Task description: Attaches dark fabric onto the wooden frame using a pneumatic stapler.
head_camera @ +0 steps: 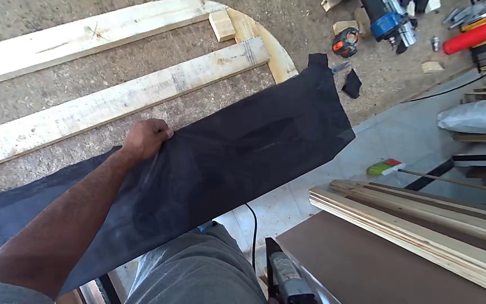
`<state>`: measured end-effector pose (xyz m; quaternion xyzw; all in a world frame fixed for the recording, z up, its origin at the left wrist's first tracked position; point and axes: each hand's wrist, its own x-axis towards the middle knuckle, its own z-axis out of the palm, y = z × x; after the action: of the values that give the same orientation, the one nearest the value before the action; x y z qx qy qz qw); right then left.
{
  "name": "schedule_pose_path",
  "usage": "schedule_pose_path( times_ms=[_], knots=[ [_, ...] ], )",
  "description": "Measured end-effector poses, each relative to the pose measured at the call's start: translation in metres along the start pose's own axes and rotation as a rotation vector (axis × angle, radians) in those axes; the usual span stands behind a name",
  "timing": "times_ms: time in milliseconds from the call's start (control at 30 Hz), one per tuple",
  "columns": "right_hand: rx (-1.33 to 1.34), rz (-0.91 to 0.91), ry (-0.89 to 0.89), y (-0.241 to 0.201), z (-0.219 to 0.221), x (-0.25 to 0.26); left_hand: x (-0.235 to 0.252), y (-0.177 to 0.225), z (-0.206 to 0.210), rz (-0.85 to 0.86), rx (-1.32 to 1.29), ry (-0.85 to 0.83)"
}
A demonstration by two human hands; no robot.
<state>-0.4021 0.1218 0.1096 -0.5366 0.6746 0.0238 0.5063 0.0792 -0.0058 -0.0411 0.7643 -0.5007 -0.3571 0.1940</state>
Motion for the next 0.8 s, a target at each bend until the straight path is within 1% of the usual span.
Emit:
schedule_pose_path(
  times_ms=[67, 100, 200, 233, 267, 300, 367, 500, 600, 700, 800],
  knots=[
    [-0.07, -0.025, -0.001, -0.019, 0.006, 0.001, -0.002, -0.003, 0.006, 0.058, 0.004, 0.033],
    [-0.087, -0.038, 0.003, -0.033, 0.009, 0.002, -0.003, -0.007, 0.009, 0.097, 0.04, 0.053],
    [-0.13, 0.0, -0.037, -0.077, 0.014, 0.009, -0.003, -0.018, 0.014, 0.209, 0.18, 0.062],
    [-0.156, -0.005, -0.075, -0.08, 0.017, 0.014, -0.003, -0.022, 0.013, 0.23, 0.209, 0.059],
    [-0.186, -0.036, -0.111, -0.073, 0.02, 0.021, -0.003, -0.024, 0.012, 0.248, 0.237, 0.054],
    [-0.214, -0.09, -0.136, -0.06, 0.025, 0.027, -0.002, -0.025, 0.011, 0.267, 0.27, 0.043],
    [-0.246, -0.169, -0.169, -0.055, 0.036, 0.038, 0.0, -0.028, 0.009, 0.298, 0.311, 0.024],
    [-0.252, -0.322, -0.161, -0.07, 0.063, 0.056, 0.003, -0.032, 0.007, 0.351, 0.311, 0.007],
    [-0.253, -0.399, -0.138, -0.082, 0.083, 0.065, 0.005, -0.037, 0.007, 0.368, 0.279, 0.025],
    [-0.255, -0.382, -0.14, -0.092, 0.097, 0.073, 0.005, -0.039, 0.006, 0.357, 0.249, 0.031],
    [-0.242, -0.302, -0.189, -0.098, 0.101, 0.079, 0.005, -0.039, 0.007, 0.35, 0.23, 0.041]
  ],
)
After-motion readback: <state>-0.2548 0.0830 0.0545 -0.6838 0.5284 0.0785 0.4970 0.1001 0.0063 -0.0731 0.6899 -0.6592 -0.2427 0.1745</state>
